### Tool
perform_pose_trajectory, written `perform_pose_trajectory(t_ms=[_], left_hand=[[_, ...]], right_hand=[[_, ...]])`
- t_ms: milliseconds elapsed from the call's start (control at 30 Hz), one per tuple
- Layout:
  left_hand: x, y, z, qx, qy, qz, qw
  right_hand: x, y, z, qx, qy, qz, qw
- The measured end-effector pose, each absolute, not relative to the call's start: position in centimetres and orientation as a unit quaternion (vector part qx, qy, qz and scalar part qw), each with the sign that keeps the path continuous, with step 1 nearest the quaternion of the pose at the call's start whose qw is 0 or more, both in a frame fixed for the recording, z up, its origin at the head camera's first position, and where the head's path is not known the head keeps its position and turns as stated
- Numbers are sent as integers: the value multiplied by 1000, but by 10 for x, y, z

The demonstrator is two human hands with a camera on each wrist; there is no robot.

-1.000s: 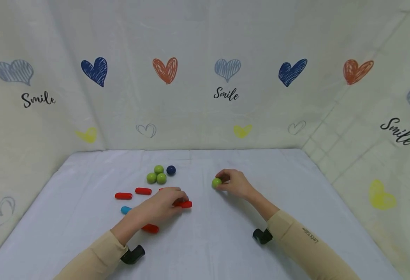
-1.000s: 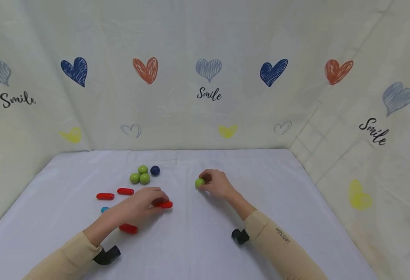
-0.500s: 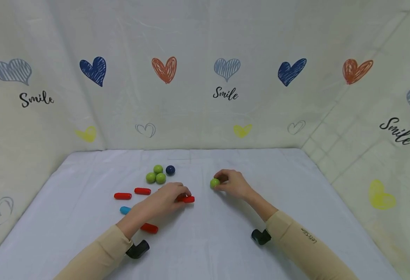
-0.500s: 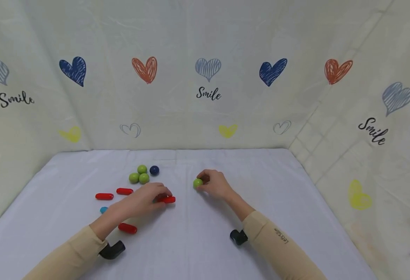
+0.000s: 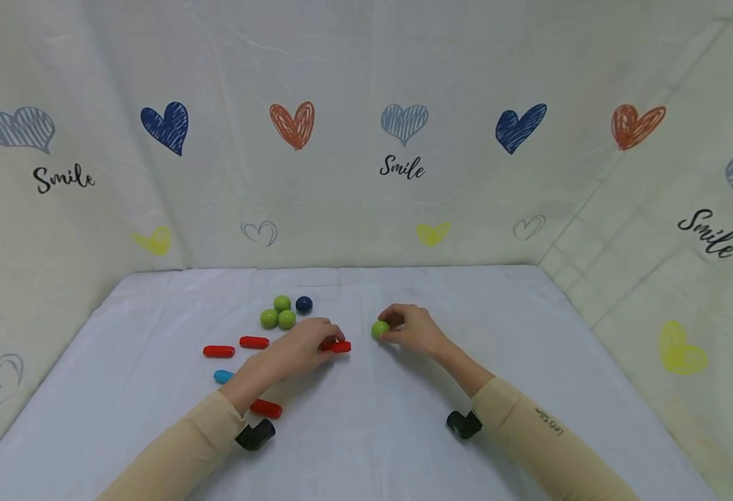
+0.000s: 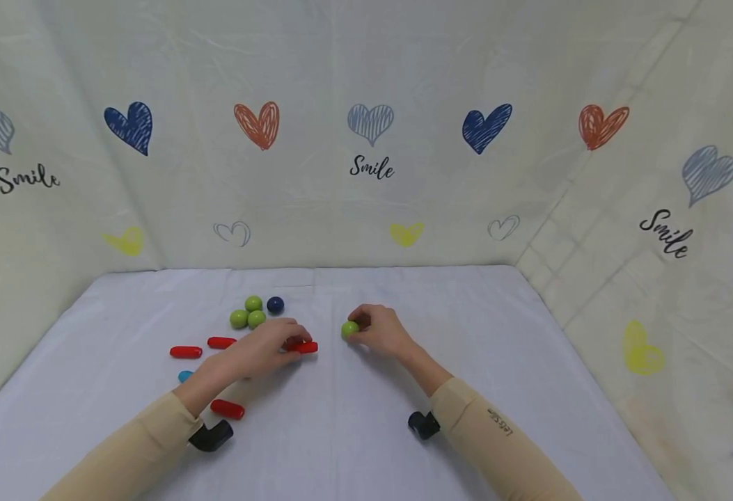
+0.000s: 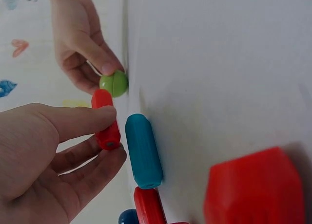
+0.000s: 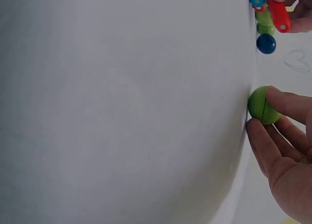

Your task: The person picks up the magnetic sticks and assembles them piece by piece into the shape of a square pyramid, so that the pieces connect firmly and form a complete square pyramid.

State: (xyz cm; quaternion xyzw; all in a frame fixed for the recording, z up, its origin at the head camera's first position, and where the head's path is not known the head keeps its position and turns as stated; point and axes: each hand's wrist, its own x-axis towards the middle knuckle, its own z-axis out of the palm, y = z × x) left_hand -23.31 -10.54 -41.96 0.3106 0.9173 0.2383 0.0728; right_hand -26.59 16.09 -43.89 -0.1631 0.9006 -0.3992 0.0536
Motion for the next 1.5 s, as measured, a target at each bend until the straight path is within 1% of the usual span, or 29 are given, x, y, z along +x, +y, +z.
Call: perform_pose_trajectory(t_ms=[300, 733, 933, 1200, 1500], left_hand=[[-242, -101, -424, 316, 914, 243, 67], [-257, -89, -429, 324, 909, 250, 76], [-265, -85, -433, 335, 908, 243, 67], [-267, -80, -431, 331, 905, 256, 76], [-269, -77, -431, 322, 909, 252, 78]], right_hand=[[-264, 156, -438, -167, 899, -400, 60], [-266, 155, -439, -177, 897, -400, 60], [-265, 154, -439, -198, 894, -399, 59], [-265, 152, -440, -208, 891, -399, 59], [-263, 152, -436, -195, 893, -401, 60]])
